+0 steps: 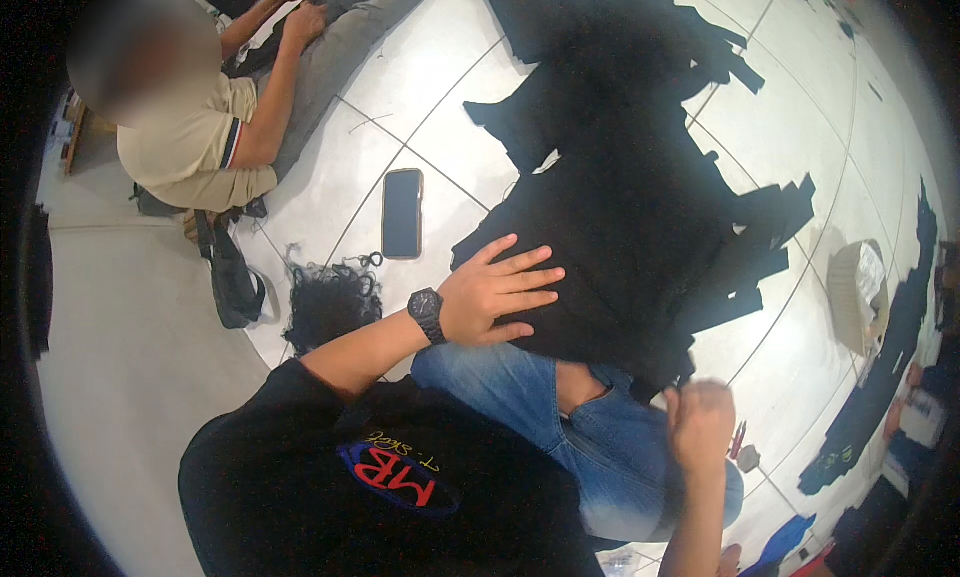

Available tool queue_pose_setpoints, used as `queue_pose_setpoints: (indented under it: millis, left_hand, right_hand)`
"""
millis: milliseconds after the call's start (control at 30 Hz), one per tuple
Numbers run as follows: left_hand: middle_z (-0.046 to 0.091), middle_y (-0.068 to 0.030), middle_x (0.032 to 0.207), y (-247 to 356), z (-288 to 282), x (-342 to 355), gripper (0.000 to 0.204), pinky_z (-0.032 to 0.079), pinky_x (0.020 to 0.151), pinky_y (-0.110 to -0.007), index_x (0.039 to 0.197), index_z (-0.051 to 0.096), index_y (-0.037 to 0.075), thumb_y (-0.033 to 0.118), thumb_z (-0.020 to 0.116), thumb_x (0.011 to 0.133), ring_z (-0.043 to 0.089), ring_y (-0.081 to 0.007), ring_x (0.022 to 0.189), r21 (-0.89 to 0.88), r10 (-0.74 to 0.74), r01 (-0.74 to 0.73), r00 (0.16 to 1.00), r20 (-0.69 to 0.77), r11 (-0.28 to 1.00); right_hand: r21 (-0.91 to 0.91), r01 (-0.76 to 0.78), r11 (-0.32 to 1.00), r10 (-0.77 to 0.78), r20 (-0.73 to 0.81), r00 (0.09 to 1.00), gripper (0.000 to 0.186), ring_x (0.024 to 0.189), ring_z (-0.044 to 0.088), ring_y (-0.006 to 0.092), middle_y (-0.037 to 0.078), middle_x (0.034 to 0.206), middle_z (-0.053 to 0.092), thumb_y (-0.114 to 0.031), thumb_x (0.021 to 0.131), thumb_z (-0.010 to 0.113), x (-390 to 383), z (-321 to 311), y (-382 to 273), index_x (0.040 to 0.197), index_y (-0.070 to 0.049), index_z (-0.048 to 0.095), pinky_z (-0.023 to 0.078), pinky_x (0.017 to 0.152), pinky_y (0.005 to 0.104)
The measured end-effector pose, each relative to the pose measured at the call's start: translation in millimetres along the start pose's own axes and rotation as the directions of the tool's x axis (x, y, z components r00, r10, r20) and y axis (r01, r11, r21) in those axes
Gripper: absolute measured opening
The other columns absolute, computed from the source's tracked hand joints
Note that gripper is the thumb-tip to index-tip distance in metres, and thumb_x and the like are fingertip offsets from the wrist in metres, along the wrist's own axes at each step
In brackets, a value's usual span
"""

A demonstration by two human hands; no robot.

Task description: The person sits on the floor and uses scissors to cut strips from a large piece of black fabric. They repeatedly fold the fabric, cut along the edge, and place the cut strips aside.

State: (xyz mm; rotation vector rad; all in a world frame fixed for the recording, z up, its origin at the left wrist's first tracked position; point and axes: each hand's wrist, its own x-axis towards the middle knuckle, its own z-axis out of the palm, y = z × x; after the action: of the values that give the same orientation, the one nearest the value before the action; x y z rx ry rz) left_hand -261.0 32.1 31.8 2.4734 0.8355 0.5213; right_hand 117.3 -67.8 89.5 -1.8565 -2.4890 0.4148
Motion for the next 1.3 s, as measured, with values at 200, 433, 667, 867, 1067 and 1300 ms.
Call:
queue_pose_setpoints:
  millis: [200, 433, 667, 867, 1067, 1300]
  left_hand:
    - [0.051, -0.0062, 0.152, 1.3, 2.8, 1.4, 0.044, 0.022, 0.121, -0.056, 0.128, 0.067, 0.015, 0.04, 0.067, 0.092, 0.036, -0.0267, 0.149, -0.044, -0.023, 0.023, 1.0, -0.003, 0.999]
    - [0.051, -0.0061, 0.152, -2.1, 4.2, 2.0, 0.045, 0.021, 0.12, -0.056, 0.129, 0.067, 0.015, 0.041, 0.066, 0.092, 0.036, -0.0268, 0.148, -0.051, -0.016, 0.016, 1.0, -0.001, 0.999]
    - [0.051, -0.0062, 0.152, -1.5, 5.0, 0.3, 0.045, 0.021, 0.121, -0.056, 0.13, 0.067, 0.014, 0.04, 0.066, 0.093, 0.035, -0.0259, 0.149, -0.064, -0.019, 0.018, 1.0, -0.014, 0.998]
    - [0.044, -0.015, 0.156, 4.8, -0.9, -2.5, 0.059, 0.021, 0.12, -0.056, 0.133, 0.063, 0.009, 0.048, 0.069, 0.089, 0.035, -0.0351, 0.147, 0.067, -0.131, 0.143, 0.978, -0.16, 0.987]
    - [0.07, -0.0183, 0.104, -15.7, 34.6, -35.1, 0.061, 0.054, 0.083, -0.035, 0.108, 0.064, -0.006, 0.04, 0.089, 0.076, 0.068, -0.0259, 0.092, -0.495, -0.835, 0.673, 0.453, -0.312, 0.55]
    - [0.075, -0.0095, 0.088, -9.6, 27.8, -25.0, 0.038, 0.054, 0.072, -0.028, 0.099, 0.072, -0.006, 0.029, 0.082, 0.087, 0.068, -0.012, 0.077, -0.711, -0.865, 0.534, 0.453, -0.217, 0.458]
  right_hand:
    - [0.121, -0.162, 0.979, 0.153, 0.081, 0.985, 0.029, 0.071, 0.052, 0.0415, 0.02, 0.072, 0.057, -0.016, 0.092, 0.066, -53.6, -9.8, 10.8, 0.07, 0.0, 0.055, 0.04, 0.068, 0.0489]
    - [0.103, -0.305, 0.947, 0.292, 0.12, 0.949, 0.034, 0.072, 0.051, 0.0438, 0.024, 0.071, 0.055, -0.018, 0.096, 0.06, -93.6, -18.4, 47.1, 0.07, 0.003, 0.056, 0.039, 0.067, 0.051]
    - [0.099, -0.324, 0.941, 0.321, 0.045, 0.946, 0.038, 0.064, 0.047, 0.036, 0.02, 0.065, 0.051, -0.016, 0.099, 0.059, -108.1, -22.0, 71.9, 0.07, 0.006, 0.051, 0.037, 0.063, 0.0455]
    - [0.203, -0.612, 0.765, 0.552, 0.282, 0.784, 0.041, 0.065, 0.056, 0.0329, 0.016, 0.065, 0.055, -0.023, 0.103, 0.055, -113.7, -27.4, 75.0, 0.072, 0.004, 0.054, 0.04, 0.063, 0.048]
    - [0.99, 0.042, 0.137, 0.343, -0.088, 0.935, 0.034, 0.103, 0.063, 0.0281, 0.02, 0.105, 0.068, -0.027, 0.107, 0.049, -58.6, -41.1, -30.7, 0.108, 0.003, 0.066, 0.047, 0.09, 0.0398]
    - [-0.098, -0.333, 0.938, 0.333, -0.024, 0.943, 0.017, 0.097, 0.063, 0.0383, 0.02, 0.1, 0.069, -0.012, 0.095, 0.062, -12.5, -11.1, -40.8, 0.098, 0.003, 0.068, 0.046, 0.089, 0.0451]
